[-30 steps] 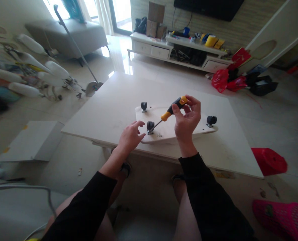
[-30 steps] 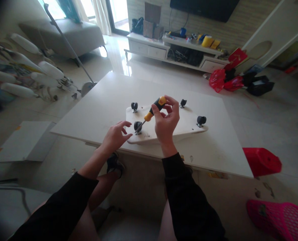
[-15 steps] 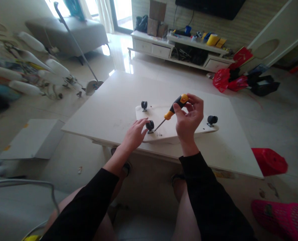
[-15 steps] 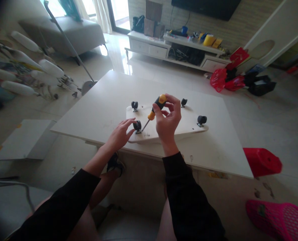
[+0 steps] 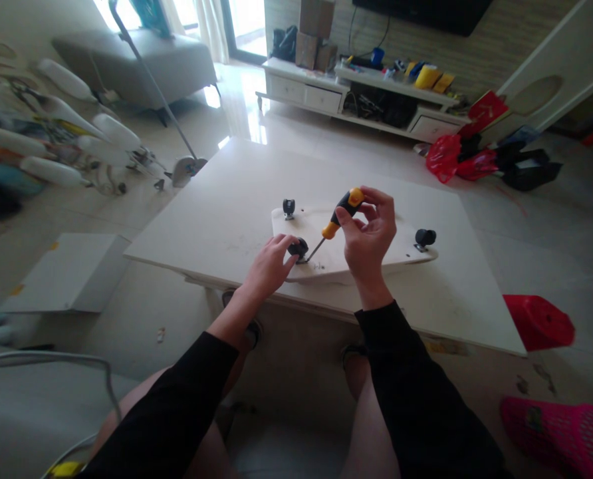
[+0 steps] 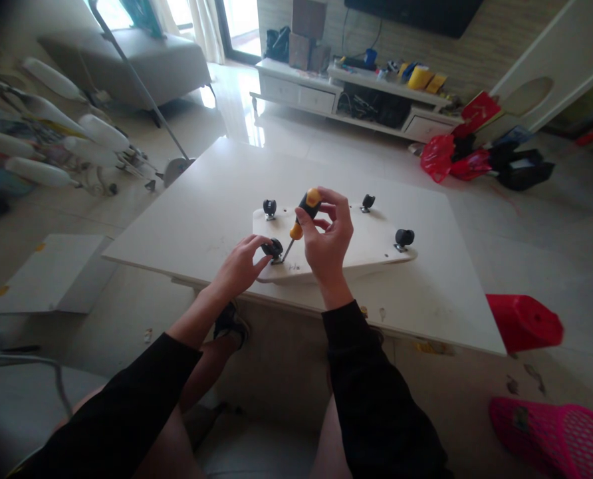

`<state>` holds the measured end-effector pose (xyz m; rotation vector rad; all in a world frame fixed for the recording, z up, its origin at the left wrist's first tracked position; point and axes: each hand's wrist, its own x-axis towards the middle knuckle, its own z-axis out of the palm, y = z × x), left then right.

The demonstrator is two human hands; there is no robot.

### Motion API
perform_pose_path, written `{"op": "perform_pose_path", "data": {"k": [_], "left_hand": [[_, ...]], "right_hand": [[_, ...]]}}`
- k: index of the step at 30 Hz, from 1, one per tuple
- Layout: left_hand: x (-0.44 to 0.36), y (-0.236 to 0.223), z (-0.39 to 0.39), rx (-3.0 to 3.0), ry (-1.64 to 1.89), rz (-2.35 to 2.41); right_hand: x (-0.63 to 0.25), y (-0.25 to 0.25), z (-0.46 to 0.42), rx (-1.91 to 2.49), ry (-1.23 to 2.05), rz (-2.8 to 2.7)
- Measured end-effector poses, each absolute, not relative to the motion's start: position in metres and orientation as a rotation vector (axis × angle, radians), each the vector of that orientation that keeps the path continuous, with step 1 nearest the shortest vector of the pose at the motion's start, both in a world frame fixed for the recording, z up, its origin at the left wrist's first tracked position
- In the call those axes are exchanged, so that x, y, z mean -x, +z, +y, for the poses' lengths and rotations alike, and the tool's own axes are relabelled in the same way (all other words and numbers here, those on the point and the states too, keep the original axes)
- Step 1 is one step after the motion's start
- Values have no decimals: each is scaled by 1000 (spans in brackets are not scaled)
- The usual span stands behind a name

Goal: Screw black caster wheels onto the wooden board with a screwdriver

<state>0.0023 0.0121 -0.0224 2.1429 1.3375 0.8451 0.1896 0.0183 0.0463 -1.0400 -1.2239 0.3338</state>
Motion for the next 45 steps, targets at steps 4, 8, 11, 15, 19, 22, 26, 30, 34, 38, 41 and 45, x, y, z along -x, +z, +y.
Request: {"op": "perform_pose_path", "data": {"k": [4,8,11,15,19,22,26,30,34,38,41,45], "left_hand": [[-2,-22,12,-2130,857,1334],[-2,-21,11,-2130,857,1342],[-2,-20,10,-2129,851,1348],[-1,-20,10,-2121,852,1356],[-1,-19,10,-2117,854,1356],[-1,-18,9,-2111,847,1363],[-1,-18,9,-2113,843,1364],[-1,-19,10,-2117,846,1363],[-1,-19,9,-2114,851,1358],[-1,-18,9,-2112,844,1360],[-1,-18,9,-2117,846,1359],[-1,-19,9,-2120,849,1360]], "right_hand": [[-190,45,19,1067,331,-1239],[-191,44,20,1071,310,-1260],[-192,43,20,1070,291,-1280],[-193,43,21,1045,282,-1268],[-192,44,20,1063,269,-1268],[-190,45,19,1063,277,-1247],[-191,45,19,1055,269,-1257],[-192,44,20,1078,253,-1280],[-192,45,19,1081,278,-1275],[-191,46,19,1062,302,-1265],[-191,45,19,1061,310,-1275],[-192,40,22,1027,348,-1342]]}}
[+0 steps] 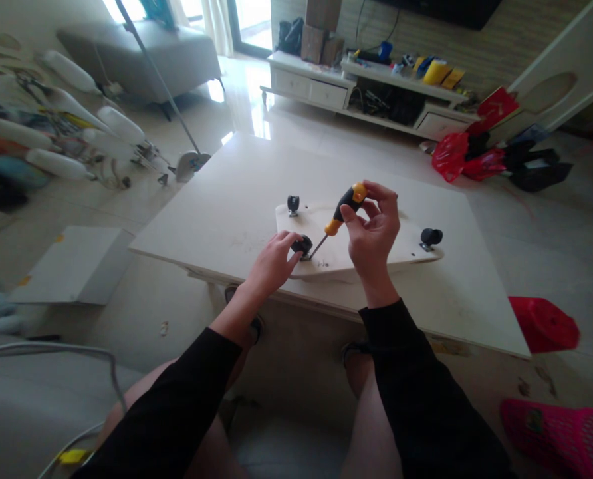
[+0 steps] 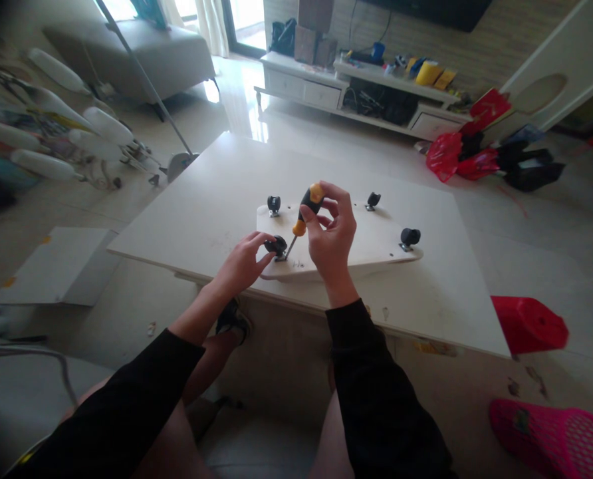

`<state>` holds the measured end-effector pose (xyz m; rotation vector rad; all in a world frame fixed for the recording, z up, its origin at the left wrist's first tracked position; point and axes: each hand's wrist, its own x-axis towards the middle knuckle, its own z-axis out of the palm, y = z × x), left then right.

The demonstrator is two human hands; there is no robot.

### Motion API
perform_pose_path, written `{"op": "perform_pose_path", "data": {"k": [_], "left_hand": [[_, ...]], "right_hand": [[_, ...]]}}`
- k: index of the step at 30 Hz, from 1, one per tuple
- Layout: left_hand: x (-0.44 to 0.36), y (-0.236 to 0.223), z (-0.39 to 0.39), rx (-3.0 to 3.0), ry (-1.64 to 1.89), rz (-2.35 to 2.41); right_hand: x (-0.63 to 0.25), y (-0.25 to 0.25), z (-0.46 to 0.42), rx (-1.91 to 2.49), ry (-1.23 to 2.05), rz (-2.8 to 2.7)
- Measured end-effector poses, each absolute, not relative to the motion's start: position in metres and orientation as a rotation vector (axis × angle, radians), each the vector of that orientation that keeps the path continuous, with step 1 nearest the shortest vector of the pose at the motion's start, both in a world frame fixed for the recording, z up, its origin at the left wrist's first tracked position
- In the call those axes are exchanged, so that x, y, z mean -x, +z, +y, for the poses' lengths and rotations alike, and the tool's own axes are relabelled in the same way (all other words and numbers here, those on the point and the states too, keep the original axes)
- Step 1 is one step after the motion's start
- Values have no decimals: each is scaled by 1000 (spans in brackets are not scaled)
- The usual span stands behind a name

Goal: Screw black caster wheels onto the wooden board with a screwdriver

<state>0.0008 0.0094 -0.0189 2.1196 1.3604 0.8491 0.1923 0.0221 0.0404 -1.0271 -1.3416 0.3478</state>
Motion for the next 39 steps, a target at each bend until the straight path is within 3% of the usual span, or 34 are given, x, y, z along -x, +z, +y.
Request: {"op": "perform_pose_path", "data": {"k": [20,39], "left_hand": [[-2,-18,8,-2112,866,1390],[-2,-25,9,-2055,904,1346]], "right_hand": [[-185,47,30,990,516,-1543],[-188,43,31,1051,289,-1498]]}}
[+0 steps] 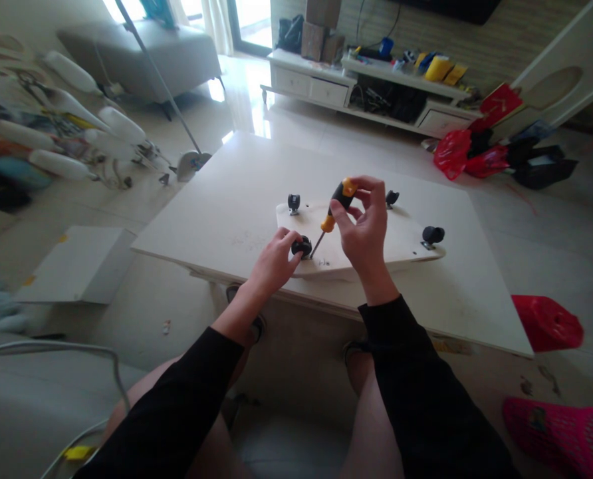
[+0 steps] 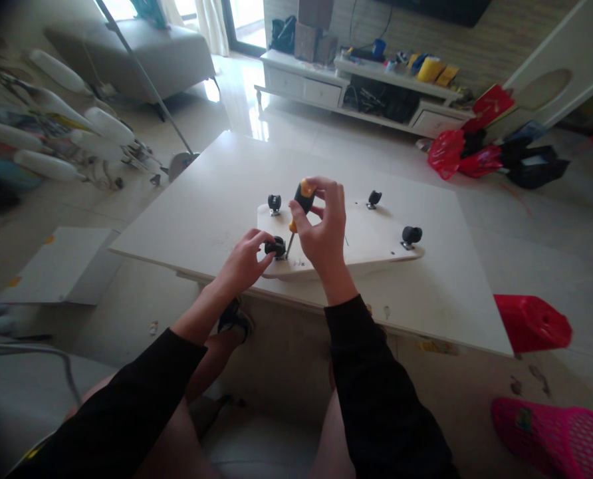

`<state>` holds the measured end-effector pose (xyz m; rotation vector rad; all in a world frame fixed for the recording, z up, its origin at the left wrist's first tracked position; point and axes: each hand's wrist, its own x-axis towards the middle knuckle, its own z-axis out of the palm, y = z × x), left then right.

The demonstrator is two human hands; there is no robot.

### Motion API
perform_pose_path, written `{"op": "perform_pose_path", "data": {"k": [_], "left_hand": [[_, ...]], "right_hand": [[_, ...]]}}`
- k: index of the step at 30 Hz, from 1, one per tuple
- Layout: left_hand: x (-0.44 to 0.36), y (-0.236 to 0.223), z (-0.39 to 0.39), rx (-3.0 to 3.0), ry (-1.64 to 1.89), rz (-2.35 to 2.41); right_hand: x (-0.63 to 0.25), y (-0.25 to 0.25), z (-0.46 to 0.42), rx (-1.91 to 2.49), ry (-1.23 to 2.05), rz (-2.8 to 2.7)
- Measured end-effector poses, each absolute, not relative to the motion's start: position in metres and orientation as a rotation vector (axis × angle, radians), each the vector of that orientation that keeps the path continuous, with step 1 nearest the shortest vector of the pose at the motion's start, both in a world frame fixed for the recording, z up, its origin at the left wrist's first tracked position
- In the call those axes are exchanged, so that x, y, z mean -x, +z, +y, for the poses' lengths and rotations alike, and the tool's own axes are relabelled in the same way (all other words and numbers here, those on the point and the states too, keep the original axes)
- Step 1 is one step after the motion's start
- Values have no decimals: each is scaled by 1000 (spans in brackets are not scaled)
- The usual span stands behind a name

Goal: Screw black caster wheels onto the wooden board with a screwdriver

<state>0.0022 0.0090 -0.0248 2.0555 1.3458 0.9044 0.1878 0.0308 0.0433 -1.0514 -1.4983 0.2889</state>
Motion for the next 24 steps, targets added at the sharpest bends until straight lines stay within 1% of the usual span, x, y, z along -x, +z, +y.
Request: {"op": "perform_pose_path", "data": {"k": [3,9,15,20,24], "left_hand": [[-3,-23,8,-2067,887,1377],[-3,-21,8,-2085,891,1377],[-4,-21,8,-2067,911,1398],[-4,-22,9,-2085,921,1399],[-3,-23,9,-2083,923,1403]], "right_hand": [[-186,44,30,975,399,-1569],[-187,47,29,1080,223,-1497],[-188,44,30,987,399,-1611],[-189,45,29,1082,266,-1433],[-194,44,31,1012,377,-1501]]}}
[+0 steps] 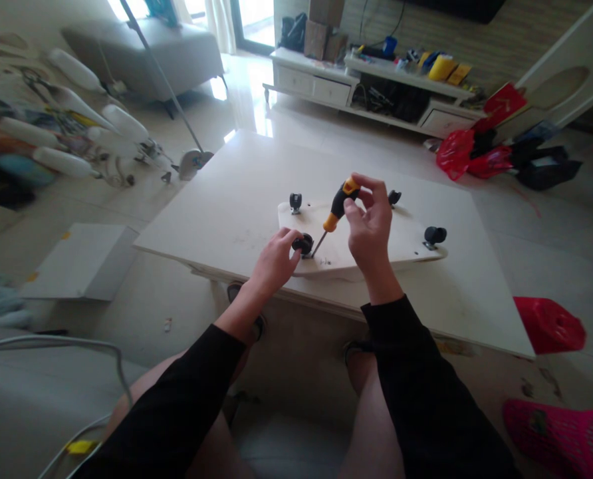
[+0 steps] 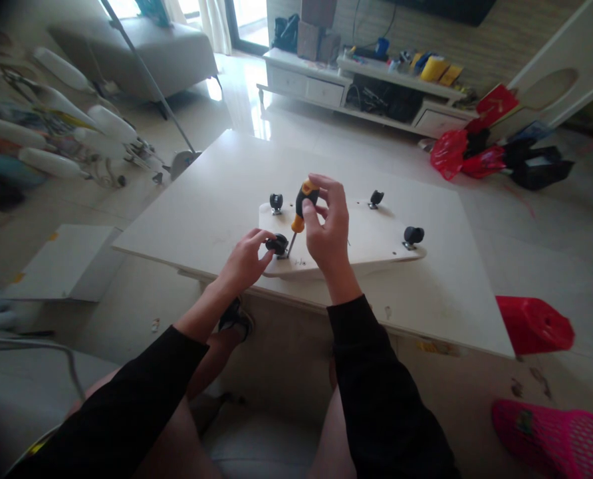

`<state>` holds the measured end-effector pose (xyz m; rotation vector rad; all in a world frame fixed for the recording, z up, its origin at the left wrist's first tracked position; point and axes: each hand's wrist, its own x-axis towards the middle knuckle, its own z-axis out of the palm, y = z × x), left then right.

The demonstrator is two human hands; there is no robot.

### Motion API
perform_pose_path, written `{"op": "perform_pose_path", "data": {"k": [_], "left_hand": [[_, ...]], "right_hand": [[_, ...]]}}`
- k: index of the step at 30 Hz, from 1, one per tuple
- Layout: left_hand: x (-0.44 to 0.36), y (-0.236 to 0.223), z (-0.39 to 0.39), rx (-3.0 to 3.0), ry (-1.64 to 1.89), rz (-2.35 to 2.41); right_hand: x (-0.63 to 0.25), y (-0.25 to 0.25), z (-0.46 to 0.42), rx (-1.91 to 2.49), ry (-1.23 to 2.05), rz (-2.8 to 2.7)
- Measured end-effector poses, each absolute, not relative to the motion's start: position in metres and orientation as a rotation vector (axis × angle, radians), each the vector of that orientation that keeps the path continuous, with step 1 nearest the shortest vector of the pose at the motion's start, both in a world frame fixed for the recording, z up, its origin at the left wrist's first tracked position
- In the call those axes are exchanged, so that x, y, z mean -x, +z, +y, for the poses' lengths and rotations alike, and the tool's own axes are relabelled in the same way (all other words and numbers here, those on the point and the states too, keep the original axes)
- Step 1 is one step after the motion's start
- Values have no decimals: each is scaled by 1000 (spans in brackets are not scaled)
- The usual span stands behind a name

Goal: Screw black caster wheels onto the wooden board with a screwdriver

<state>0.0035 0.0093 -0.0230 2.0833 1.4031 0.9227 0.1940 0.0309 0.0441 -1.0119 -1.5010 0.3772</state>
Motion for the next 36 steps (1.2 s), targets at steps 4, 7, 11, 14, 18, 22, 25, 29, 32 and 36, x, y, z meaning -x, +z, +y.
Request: {"op": "perform_pose_path", "data": {"k": [4,7,11,14,18,22,25,29,32,36], "left_hand": [[-4,-21,8,-2069,921,1403],[-4,-20,8,-2064,918,1397],[-4,-20,8,-2063,912,1396],[-4,-20,8,-2062,917,1400],[-4,-20,8,-2070,914,1391],[-4,-20,9,-2070,918,1380],[-4,-20,9,-2069,917,1376],[-4,-20,8,-2067,910,1384],[-4,-20,8,-2070,908,1385],[-4,-19,8,-2068,910,1391]], "right_hand": [[-199,41,36,961,407,-1558],[-200,40,35,1051,303,-1460],[-198,42,32,1028,356,-1485],[-198,46,30,980,472,-1584],[-199,48,30,1060,374,-1553],[-200,46,28,1136,260,-1450],[-200,45,29,1049,375,-1522],[-200,46,30,1026,430,-1597],[-198,49,29,1142,303,-1580],[-198,52,25,1204,205,-1568]]}}
